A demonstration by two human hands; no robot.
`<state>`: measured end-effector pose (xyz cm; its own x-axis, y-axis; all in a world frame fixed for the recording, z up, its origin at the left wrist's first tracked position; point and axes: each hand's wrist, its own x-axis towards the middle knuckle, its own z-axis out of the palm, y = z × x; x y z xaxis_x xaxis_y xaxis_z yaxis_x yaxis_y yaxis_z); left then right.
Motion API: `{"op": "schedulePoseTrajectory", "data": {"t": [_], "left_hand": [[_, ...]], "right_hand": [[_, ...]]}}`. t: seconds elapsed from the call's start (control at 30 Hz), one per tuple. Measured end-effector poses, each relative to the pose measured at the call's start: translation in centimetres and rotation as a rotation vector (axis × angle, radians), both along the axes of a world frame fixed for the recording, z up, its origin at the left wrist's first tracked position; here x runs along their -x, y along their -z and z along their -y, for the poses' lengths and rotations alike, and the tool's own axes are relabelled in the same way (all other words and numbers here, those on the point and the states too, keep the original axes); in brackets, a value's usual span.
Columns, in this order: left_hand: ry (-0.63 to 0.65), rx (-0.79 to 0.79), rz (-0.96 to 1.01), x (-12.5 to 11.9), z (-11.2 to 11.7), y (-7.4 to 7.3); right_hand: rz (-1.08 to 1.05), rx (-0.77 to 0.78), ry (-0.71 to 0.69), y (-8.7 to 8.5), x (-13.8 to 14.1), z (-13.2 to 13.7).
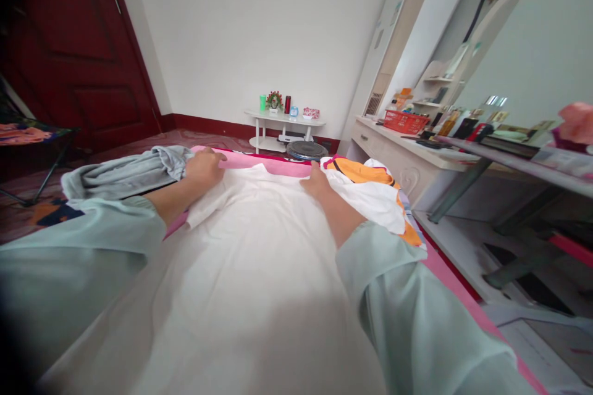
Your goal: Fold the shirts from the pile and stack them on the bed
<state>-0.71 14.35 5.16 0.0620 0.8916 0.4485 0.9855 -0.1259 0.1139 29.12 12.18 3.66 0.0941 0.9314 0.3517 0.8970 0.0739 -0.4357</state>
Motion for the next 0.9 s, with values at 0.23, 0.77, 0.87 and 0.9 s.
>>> {"op": "schedulePoseTrajectory", "data": {"t": [0.23, 0.77, 0.87, 0.9], "left_hand": [[0.847, 0.123, -0.114, -3.6, 9.7, 1.4], [0.076, 0.061, -0.330, 4.5, 8.2, -0.3], [0.052, 0.104, -0.137, 3.2, 6.8, 0.1], [0.025, 0.132, -0.095, 3.0, 6.1, 0.3]], "right_hand": [[0.221, -0.167, -0.433, 2.5, 3.7, 4.1], [0.232, -0.035, -0.155, 1.6, 1.6, 4.2], [0.176, 0.031, -0.016, 1.6, 1.7, 2.3], [0.163, 0.056, 0.025, 1.7, 1.7, 1.7]]}}
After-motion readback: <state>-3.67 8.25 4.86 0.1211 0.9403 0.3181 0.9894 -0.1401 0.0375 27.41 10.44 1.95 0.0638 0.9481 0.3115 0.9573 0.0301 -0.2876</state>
